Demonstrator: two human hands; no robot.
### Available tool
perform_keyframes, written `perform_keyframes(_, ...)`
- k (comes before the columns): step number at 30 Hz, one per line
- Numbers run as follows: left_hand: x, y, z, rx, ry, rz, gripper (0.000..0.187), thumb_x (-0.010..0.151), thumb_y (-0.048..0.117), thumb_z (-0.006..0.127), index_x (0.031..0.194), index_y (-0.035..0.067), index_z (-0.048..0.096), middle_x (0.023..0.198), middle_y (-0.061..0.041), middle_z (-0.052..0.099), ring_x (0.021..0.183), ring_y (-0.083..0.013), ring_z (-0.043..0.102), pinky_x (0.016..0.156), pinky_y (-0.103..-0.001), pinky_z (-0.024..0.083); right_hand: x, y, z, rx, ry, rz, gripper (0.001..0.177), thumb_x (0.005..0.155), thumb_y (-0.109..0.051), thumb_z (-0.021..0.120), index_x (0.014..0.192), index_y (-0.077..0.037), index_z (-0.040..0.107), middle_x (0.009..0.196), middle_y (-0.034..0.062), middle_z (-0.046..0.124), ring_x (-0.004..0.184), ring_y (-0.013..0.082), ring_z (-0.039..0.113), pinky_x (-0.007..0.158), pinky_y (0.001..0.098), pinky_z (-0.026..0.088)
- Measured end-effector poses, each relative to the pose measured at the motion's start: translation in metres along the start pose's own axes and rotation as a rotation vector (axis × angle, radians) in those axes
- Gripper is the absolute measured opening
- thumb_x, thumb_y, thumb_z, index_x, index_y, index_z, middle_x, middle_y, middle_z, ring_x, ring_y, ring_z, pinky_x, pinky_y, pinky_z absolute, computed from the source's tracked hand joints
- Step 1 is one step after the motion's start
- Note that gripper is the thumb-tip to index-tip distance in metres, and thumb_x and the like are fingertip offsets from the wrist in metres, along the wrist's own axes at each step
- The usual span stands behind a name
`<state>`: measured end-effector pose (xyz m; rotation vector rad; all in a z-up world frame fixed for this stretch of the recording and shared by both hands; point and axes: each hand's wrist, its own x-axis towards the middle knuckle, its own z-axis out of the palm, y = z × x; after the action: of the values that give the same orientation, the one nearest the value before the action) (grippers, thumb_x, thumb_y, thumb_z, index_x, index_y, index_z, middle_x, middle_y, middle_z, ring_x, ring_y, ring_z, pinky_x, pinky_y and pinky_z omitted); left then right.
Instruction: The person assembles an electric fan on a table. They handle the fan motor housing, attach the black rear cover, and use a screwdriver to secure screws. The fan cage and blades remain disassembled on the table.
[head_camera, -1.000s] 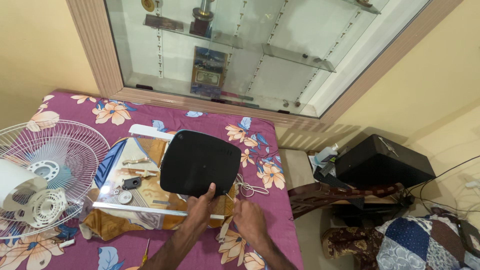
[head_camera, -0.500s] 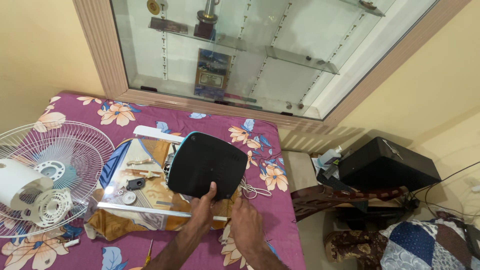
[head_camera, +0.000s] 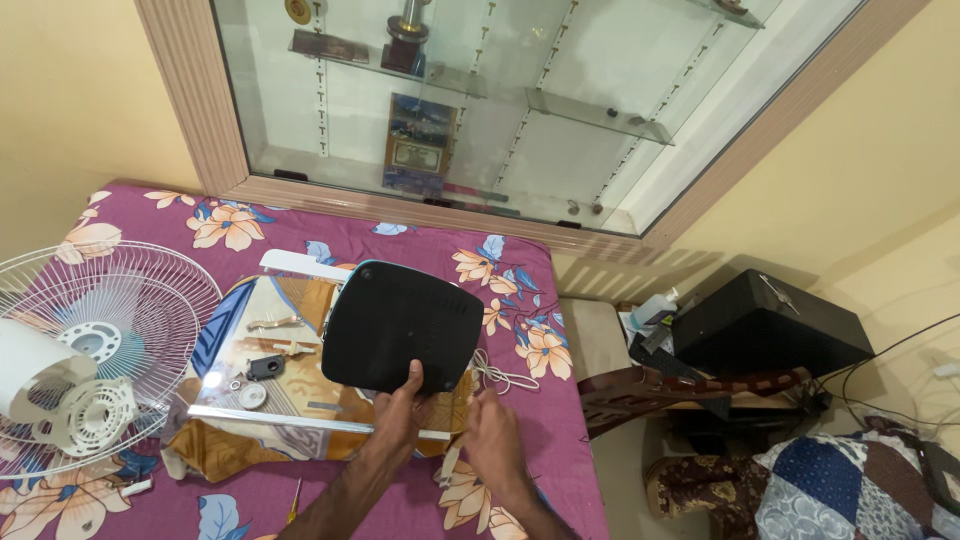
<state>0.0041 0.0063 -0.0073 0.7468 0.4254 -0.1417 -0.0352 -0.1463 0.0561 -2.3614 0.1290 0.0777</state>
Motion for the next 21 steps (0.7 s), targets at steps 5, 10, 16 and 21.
perform_keyframes(5, -0.004, 0.004, 0.006, -0.045, -0.017, -0.004, 0.073, 0.092, 0.038, 0.067, 0.141, -0.008, 0.039, 0.136, -0.023, 0.055, 0.125, -0.0320, 0.061, 0.110, -0.045, 0.053, 0.017, 0.029, 0.014, 0.613, -0.110, 0.326, 0.019, 0.105, -0.020, 0.049, 0.101, -0.002, 0.053, 0.070, 0.0038, 0.053, 0.046, 0.0097, 0.037, 0.034, 0.0271, 0.028)
perform_keyframes(10, -0.001, 0.013, 0.013, -0.149, -0.046, 0.023, 0.065, 0.092, 0.035, 0.067, 0.142, -0.001, 0.043, 0.135, -0.017, 0.056, 0.125, -0.0304, 0.061, 0.109, -0.045, 0.053, 0.017, 0.021, 0.014, 0.694, -0.114, 0.464, 0.023, 0.104, -0.032, 0.053, 0.105, -0.009, 0.051, 0.076, 0.0025, 0.049, 0.053, 0.0097, 0.038, 0.043, 0.0277, 0.029)
perform_keyframes(16, 0.002, 0.018, 0.008, -0.175, -0.049, 0.050, 0.062, 0.090, 0.033, 0.069, 0.139, 0.002, 0.046, 0.134, -0.016, 0.059, 0.123, -0.0317, 0.063, 0.106, -0.047, 0.055, 0.022, 0.009, -0.007, 0.149, 0.002, 0.072, 0.025, 0.093, -0.028, 0.062, 0.097, -0.004, 0.058, 0.083, 0.0112, 0.066, 0.077, 0.0205, 0.066, 0.072, 0.0385, 0.054)
perform_keyframes(21, 0.002, 0.016, 0.005, -0.166, -0.014, 0.049, 0.064, 0.089, 0.033, 0.071, 0.140, 0.004, 0.047, 0.134, -0.015, 0.059, 0.122, -0.0310, 0.063, 0.105, -0.049, 0.056, 0.019, -0.007, -0.018, -0.093, 0.068, -0.251, 0.026, 0.085, -0.023, 0.070, 0.095, -0.001, 0.061, 0.091, 0.0170, 0.069, 0.086, 0.0266, 0.070, 0.078, 0.0420, 0.057)
